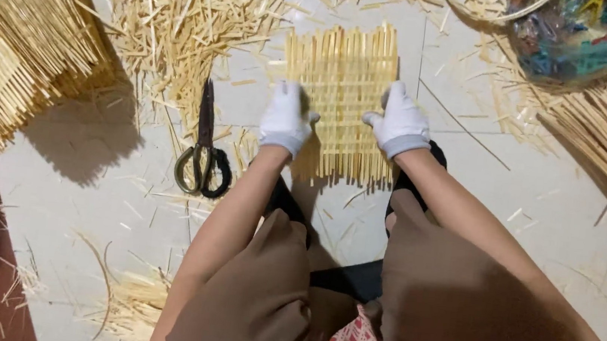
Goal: The recorder is weaving and assembling circular bamboo or rattan trays using a wooden mold, trimming edges with scissors and a knife.
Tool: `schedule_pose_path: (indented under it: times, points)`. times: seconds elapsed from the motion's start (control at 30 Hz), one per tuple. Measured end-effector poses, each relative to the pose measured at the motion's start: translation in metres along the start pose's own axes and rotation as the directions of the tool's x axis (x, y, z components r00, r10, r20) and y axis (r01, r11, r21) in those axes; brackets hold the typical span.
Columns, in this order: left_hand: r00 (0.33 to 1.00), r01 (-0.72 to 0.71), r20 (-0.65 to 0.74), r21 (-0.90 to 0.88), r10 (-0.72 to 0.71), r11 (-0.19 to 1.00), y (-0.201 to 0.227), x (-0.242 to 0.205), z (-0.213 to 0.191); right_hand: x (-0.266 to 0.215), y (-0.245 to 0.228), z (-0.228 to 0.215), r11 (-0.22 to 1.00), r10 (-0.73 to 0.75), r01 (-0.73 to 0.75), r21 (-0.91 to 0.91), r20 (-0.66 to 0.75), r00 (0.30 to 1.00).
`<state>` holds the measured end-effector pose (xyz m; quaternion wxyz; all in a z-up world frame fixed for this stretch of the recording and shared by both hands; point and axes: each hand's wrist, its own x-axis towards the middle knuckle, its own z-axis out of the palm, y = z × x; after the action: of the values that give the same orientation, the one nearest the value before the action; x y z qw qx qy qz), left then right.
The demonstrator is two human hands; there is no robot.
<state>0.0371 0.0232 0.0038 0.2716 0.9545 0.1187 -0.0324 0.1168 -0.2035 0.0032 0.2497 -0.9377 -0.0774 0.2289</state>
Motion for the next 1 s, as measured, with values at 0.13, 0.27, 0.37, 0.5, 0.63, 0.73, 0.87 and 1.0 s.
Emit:
schedule_pose_path:
  times: [0.13, 0.27, 0.37, 0.5, 0.63, 0.73, 0.87, 1.0]
  points:
    - [0.938, 0.346, 0.123, -0.249, -0.325, 0.905, -0.019, 0.006, -0.003, 0.007, 0.014, 0.007, 0.966, 0.067, -0.078, 0.245, 0.053, 0.996]
    - [0.971, 0.238, 0.171, -0.702, -0.167, 0.671, -0.108, 0.015, 0.075, 0.029, 0.038, 0.004, 0.785, 0.038, -0.238, 0.573, 0.338, 0.940]
    - [0.851, 0.519, 0.501, -0.849, -0.157, 0.100, -0.037, 0.020, -0.003, 0.054, 0.043, 0.003, 0.650, -0.094, -0.322, 0.689, 0.493, 0.865]
    - [0.792, 0.606, 0.597, -0.794, -0.126, 0.045, -0.046, 0.012, 0.005, 0.064, 0.062, 0.013, 0.569, -0.128, -0.408, 0.715, 0.566, 0.814]
    - [0.888, 0.433, 0.264, -0.753, -0.376, 0.495, -0.085, -0.006, 0.061, 0.052, 0.062, 0.024, 0.608, -0.095, -0.297, 0.737, 0.439, 0.893]
    - [0.971, 0.179, -0.099, -0.314, -0.219, 0.933, -0.023, -0.018, 0.029, 0.025, 0.040, 0.012, 0.792, 0.011, -0.158, 0.590, 0.245, 0.969]
    - [1.000, -0.009, 0.005, 0.176, 0.009, 0.984, 0.030, -0.026, 0.006, 0.000, 0.004, -0.010, 0.993, 0.043, -0.043, 0.111, -0.004, 0.999]
    - [0.997, -0.072, 0.013, 0.155, 0.071, 0.985, 0.015, -0.022, 0.027, 0.028, 0.028, -0.029, 0.995, 0.043, -0.043, 0.092, 0.005, 0.999]
